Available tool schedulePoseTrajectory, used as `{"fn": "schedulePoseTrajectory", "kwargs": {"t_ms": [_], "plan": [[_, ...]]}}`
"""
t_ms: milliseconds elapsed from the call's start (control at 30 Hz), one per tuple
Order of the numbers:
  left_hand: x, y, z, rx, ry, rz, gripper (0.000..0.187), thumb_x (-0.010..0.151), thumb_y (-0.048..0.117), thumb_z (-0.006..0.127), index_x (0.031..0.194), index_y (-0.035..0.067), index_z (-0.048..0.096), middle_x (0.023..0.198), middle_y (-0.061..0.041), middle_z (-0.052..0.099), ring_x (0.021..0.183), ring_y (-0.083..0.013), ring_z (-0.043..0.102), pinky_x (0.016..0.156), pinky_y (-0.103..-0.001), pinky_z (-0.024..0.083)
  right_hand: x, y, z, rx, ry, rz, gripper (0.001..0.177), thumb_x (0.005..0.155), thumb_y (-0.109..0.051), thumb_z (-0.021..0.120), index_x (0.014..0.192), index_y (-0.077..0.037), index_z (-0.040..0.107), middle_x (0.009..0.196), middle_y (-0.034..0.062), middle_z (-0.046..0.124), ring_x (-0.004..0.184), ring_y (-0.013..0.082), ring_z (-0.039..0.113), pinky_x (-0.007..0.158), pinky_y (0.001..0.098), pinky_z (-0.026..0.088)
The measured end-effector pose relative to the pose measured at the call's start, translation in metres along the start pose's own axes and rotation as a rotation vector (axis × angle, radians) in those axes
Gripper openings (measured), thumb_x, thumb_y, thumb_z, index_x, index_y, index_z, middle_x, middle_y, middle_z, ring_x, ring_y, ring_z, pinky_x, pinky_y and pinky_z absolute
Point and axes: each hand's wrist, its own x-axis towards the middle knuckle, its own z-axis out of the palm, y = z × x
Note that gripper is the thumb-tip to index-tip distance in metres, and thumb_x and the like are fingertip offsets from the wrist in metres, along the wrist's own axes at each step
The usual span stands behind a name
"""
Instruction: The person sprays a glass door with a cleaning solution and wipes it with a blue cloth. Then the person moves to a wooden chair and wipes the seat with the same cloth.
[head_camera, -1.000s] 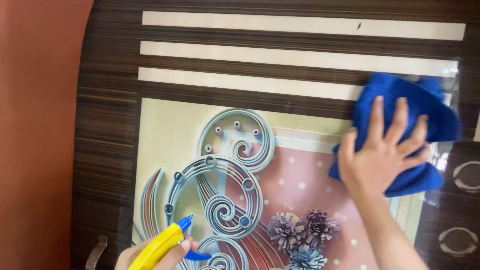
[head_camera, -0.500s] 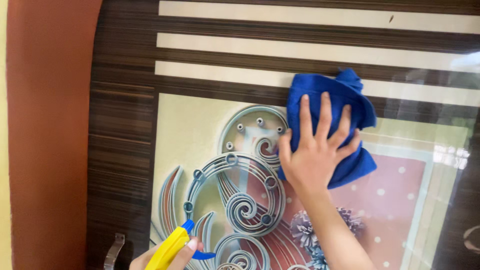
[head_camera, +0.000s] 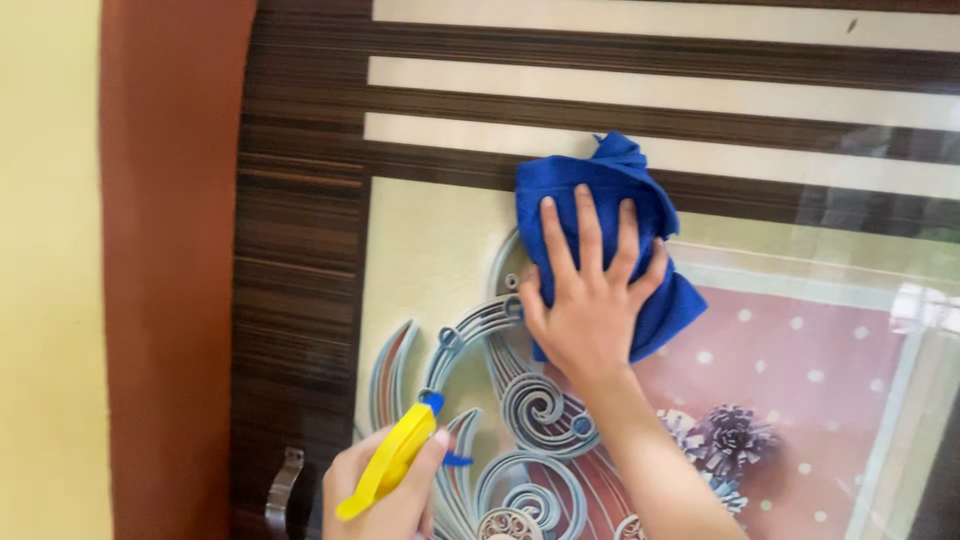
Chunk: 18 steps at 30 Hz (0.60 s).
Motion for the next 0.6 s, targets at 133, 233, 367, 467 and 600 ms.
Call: {"fn": "schedulePoseTrajectory", "kwargs": {"t_ms": [133, 233, 367, 467, 600], "plan": [[0.002, 0.041, 0.011, -0.031, 0.05, 0.078, 0.023, 0.08, 0.018, 0.079, 0.082, -0.005, 0.079, 0.045, -0.008, 0.059, 0.034, -0.0143, 0.052, 0.037, -0.031, 0.039, -0.014, 0.006, -0.01, 0.035, -0.036, 0.028, 0.066, 0.09, -0.038, 0.061, 0.154, -0.02, 0.056, 0.165, 0.0092, 0.041, 0.152, 0.0414, 0.028, 0.117, 0.0689, 0.014], [0.009, 0.058, 0.015, -0.022, 0.057, 0.106, 0.024, 0.08, 0.018, 0.077, 0.077, -0.006, 0.078, 0.048, -0.008, 0.061, 0.036, -0.0136, 0.052, 0.038, -0.03, 0.04, -0.032, 0.005, -0.018, -0.014, -0.034, 0.092, 0.063, 0.092, -0.036, 0.06, 0.153, -0.021, 0.057, 0.166, 0.0089, 0.041, 0.153, 0.0416, 0.028, 0.117, 0.0683, 0.014], [0.015, 0.07, 0.011, -0.038, 0.004, 0.151, 0.022, 0.078, 0.016, 0.075, 0.077, -0.006, 0.078, 0.053, -0.008, 0.065, 0.036, -0.0136, 0.053, 0.038, -0.03, 0.041, -0.039, 0.004, -0.017, -0.037, -0.041, 0.122, 0.062, 0.091, -0.035, 0.059, 0.152, -0.022, 0.057, 0.166, 0.0094, 0.041, 0.153, 0.0433, 0.026, 0.117, 0.0684, 0.012], [0.017, 0.076, 0.008, -0.084, -0.018, 0.15, 0.021, 0.078, 0.015, 0.075, 0.081, -0.005, 0.079, 0.059, -0.007, 0.068, 0.036, -0.0132, 0.052, 0.037, -0.03, 0.039, -0.031, -0.001, -0.011, -0.048, -0.039, 0.115, 0.063, 0.091, -0.035, 0.059, 0.152, -0.022, 0.057, 0.166, 0.0096, 0.04, 0.153, 0.0442, 0.026, 0.117, 0.0691, 0.012], [0.028, 0.086, -0.004, -0.107, -0.064, 0.185, 0.02, 0.078, 0.014, 0.075, 0.084, -0.005, 0.078, 0.064, -0.006, 0.072, 0.037, -0.0119, 0.052, 0.036, -0.028, 0.039, -0.009, -0.02, 0.002, 0.001, -0.035, 0.051, 0.063, 0.094, -0.037, 0.059, 0.155, -0.02, 0.054, 0.167, 0.0098, 0.039, 0.153, 0.0438, 0.026, 0.118, 0.0709, 0.012]]}}
